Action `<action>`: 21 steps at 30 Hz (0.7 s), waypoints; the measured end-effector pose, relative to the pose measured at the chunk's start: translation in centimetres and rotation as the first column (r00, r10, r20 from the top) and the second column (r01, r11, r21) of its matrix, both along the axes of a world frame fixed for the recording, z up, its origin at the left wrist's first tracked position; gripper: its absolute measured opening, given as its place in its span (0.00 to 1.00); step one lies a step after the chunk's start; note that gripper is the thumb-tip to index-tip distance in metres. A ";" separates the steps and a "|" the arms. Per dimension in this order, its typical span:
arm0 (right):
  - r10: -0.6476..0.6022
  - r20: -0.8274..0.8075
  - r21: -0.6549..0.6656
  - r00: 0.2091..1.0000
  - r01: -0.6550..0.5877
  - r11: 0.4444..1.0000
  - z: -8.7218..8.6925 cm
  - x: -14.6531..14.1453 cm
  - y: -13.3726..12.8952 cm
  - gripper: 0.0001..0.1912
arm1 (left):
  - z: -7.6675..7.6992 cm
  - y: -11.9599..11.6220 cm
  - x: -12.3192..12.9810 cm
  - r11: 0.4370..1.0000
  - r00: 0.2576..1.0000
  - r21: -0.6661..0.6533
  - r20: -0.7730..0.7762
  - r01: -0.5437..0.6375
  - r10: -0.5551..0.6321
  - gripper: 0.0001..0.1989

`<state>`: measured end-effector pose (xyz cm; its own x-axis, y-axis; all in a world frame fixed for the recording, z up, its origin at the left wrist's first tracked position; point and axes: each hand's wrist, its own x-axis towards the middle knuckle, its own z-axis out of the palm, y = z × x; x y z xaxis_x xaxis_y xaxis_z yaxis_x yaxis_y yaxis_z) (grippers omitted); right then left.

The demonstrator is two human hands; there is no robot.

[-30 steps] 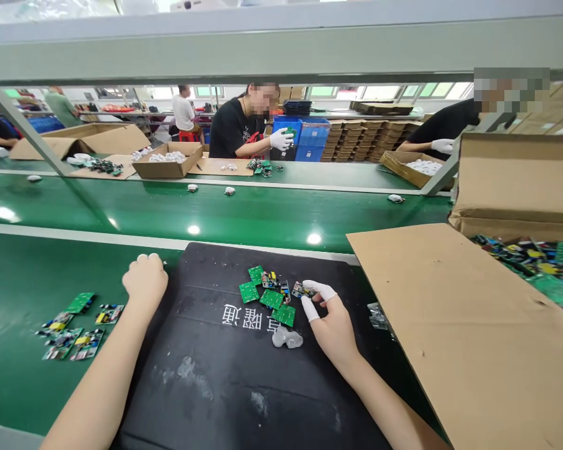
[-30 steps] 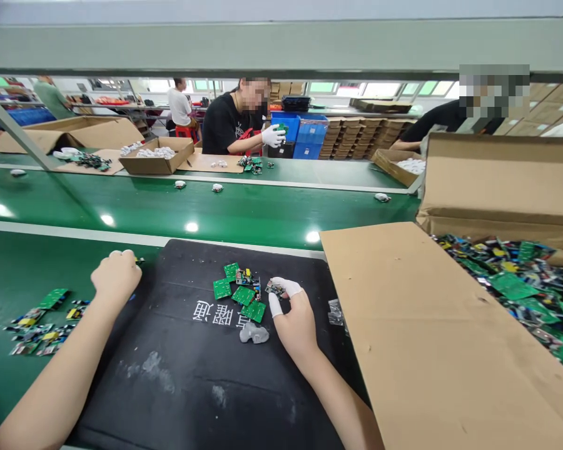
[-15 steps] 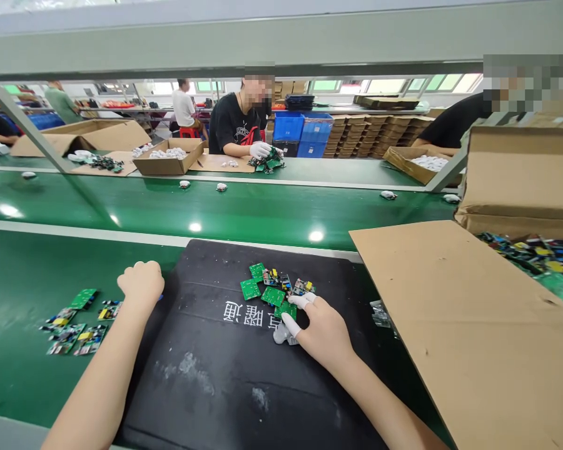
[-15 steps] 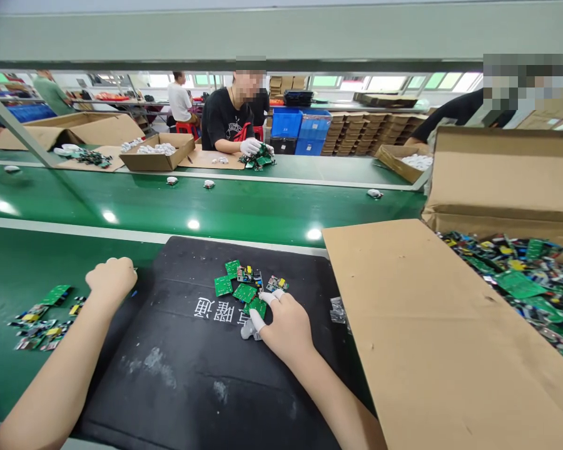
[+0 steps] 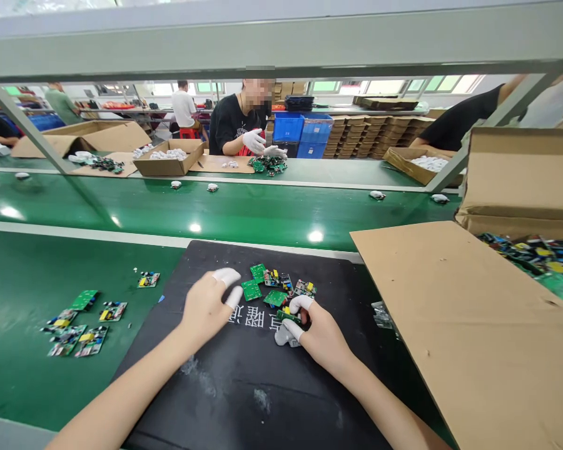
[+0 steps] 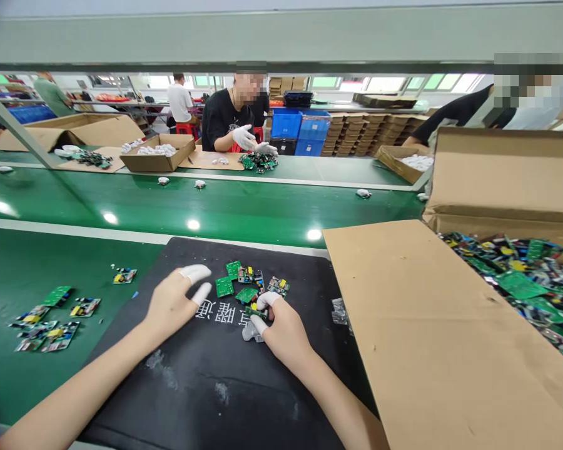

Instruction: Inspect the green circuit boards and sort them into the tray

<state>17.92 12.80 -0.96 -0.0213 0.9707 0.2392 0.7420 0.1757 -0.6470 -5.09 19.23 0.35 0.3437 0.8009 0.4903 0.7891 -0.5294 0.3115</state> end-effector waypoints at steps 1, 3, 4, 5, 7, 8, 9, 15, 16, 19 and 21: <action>0.050 -0.004 0.120 0.999 -0.049 0.992 0.1 -0.1 -0.2 0.06 | -0.4 -1.1 0.7 0.994 0.991 -0.046 0.089 0.101 -0.097 0.13; 0.162 0.038 0.373 0.986 -0.165 0.913 0.3 -0.4 -0.6 0.09 | -0.8 -2.9 1.7 0.947 0.946 -0.169 0.227 0.272 -0.231 0.15; 0.206 0.076 0.474 0.976 -0.217 0.854 0.5 -0.6 -0.8 0.09 | -0.9 -3.7 2.0 0.909 0.921 -0.238 0.277 0.343 -0.275 0.18; 0.237 0.114 0.545 0.965 -0.260 0.797 0.6 -0.7 -1.1 0.10 | -0.9 -4.2 2.2 0.866 0.896 -0.297 0.323 0.403 -0.306 0.22; 0.266 0.159 0.620 0.951 -0.306 0.722 0.7 -1.1 -1.6 0.09 | -0.8 -4.9 2.4 0.784 0.855 -0.385 0.397 0.487 -0.336 0.25; 0.273 0.164 0.635 0.948 -0.313 0.706 0.7 -1.2 -1.8 0.08 | -0.7 -5.0 2.4 0.757 0.842 -0.411 0.425 0.508 -0.333 0.24; 0.280 0.162 0.641 0.946 -0.317 0.699 0.6 -1.4 -2.0 0.07 | -0.6 -5.0 2.4 0.743 0.835 -0.427 0.446 0.516 -0.324 0.23; 0.265 0.051 0.554 0.963 -0.248 0.795 0.2 -1.3 -1.9 0.11 | -0.6 -4.7 2.2 0.778 0.808 -0.357 0.505 0.517 -0.305 0.21; 0.269 0.038 0.536 0.962 -0.247 0.807 0.1 -1.2 -1.8 0.14 | -0.6 -4.7 2.1 0.787 0.803 -0.337 0.509 0.517 -0.310 0.21; 0.299 0.030 0.486 0.954 -0.275 0.829 0.0 -0.9 -1.7 0.23 | -0.6 -4.5 1.9 0.786 0.776 -0.282 0.521 0.550 -0.356 0.20; 0.320 0.024 0.476 0.947 -0.292 0.830 0.0 -0.8 -1.8 0.23 | -0.5 -4.4 1.8 0.762 0.744 -0.255 0.533 0.595 -0.403 0.20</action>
<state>17.10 10.98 -1.01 -0.2725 0.6890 0.6716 0.5661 0.6792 -0.4671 -3.31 14.85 -0.13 0.5835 0.7205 0.3746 0.1775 -0.5633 0.8069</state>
